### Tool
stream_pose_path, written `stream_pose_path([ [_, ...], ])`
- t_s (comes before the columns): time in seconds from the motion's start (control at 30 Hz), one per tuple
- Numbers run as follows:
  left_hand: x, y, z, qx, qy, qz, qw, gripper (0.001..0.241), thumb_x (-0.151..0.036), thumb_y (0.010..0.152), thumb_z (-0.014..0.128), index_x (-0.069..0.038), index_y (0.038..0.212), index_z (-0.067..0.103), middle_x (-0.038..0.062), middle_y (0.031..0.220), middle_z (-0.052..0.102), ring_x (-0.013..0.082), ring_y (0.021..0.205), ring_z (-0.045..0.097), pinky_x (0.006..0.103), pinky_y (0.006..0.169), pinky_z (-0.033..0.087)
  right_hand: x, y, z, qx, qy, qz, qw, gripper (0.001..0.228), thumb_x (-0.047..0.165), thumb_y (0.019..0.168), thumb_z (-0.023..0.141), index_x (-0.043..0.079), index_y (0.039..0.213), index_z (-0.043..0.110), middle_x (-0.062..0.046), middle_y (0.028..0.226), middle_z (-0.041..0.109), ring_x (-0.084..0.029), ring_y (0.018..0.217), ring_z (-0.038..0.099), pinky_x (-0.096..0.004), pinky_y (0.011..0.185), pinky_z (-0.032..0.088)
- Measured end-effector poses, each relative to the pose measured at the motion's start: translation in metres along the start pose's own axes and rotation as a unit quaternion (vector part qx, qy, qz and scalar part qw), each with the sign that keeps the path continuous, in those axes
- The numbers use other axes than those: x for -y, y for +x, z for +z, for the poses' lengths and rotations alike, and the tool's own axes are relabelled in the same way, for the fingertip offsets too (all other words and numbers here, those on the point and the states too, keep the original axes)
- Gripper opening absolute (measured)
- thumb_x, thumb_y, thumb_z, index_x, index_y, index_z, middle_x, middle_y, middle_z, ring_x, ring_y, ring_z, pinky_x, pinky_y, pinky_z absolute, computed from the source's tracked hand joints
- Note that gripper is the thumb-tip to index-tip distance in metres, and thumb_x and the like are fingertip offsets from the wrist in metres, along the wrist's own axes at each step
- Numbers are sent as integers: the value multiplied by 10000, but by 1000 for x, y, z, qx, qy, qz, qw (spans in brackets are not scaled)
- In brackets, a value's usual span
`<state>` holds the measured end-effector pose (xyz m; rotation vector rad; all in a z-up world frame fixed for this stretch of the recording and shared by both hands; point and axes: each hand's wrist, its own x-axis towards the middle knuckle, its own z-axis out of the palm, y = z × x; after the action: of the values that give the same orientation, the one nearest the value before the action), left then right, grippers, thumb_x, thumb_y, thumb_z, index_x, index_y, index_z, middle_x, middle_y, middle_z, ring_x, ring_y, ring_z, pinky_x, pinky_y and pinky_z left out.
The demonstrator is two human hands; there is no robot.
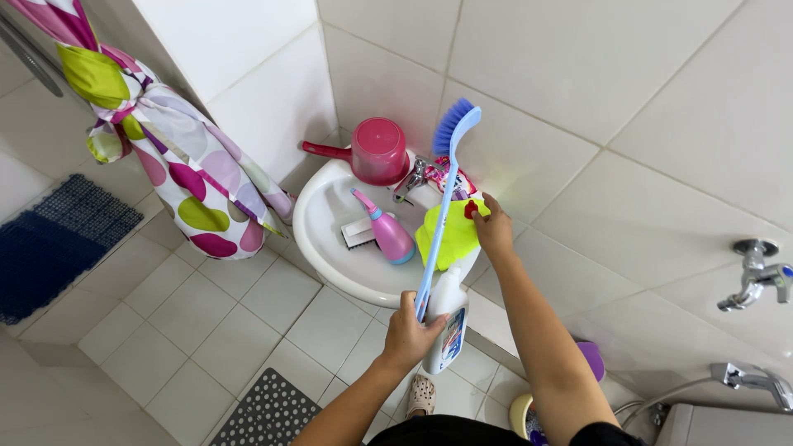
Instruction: Cleaning the bathroom door, tiled walls, and toilet bowl using a cloth and brush.
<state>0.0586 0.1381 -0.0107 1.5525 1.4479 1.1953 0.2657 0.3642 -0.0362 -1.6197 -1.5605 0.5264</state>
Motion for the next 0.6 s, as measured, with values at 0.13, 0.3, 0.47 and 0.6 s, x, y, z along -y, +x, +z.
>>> stream_pose_path([
  [0.13,-6,-13,-4,4,-8,9,1000,586,-270,802,881,-26,1082,428,164,777,649,325,619,669,438,568,539,8,-67,-25,-23,22,19,999,319,125,929,696,37,1236,704,-165,1097,727,-221,848,727,-349,717,566],
  [0.3,-18,-34,-7,18,-59,27,998,535,-265,825,865,-32,1070,450,148,788,683,320,685,717,420,608,561,9,-198,-44,-28,89,48,994,302,100,972,563,29,1245,669,-113,1161,730,-175,970,683,-324,804,537],
  [0.47,-27,-70,3,53,-77,31,995,531,-252,823,869,-17,1073,465,167,827,693,315,703,723,408,632,573,25,-318,-59,-60,68,20,996,410,190,1064,506,33,1442,529,-169,1454,508,-293,1324,508,-397,1130,406],
  [0.6,-30,-109,25,119,-97,3,988,554,-255,822,877,-4,1071,450,176,870,703,276,734,736,376,656,598,32,-391,-66,-83,21,72,994,757,284,1011,571,69,1630,192,-204,1658,207,-372,1521,288,-473,1219,281],
])
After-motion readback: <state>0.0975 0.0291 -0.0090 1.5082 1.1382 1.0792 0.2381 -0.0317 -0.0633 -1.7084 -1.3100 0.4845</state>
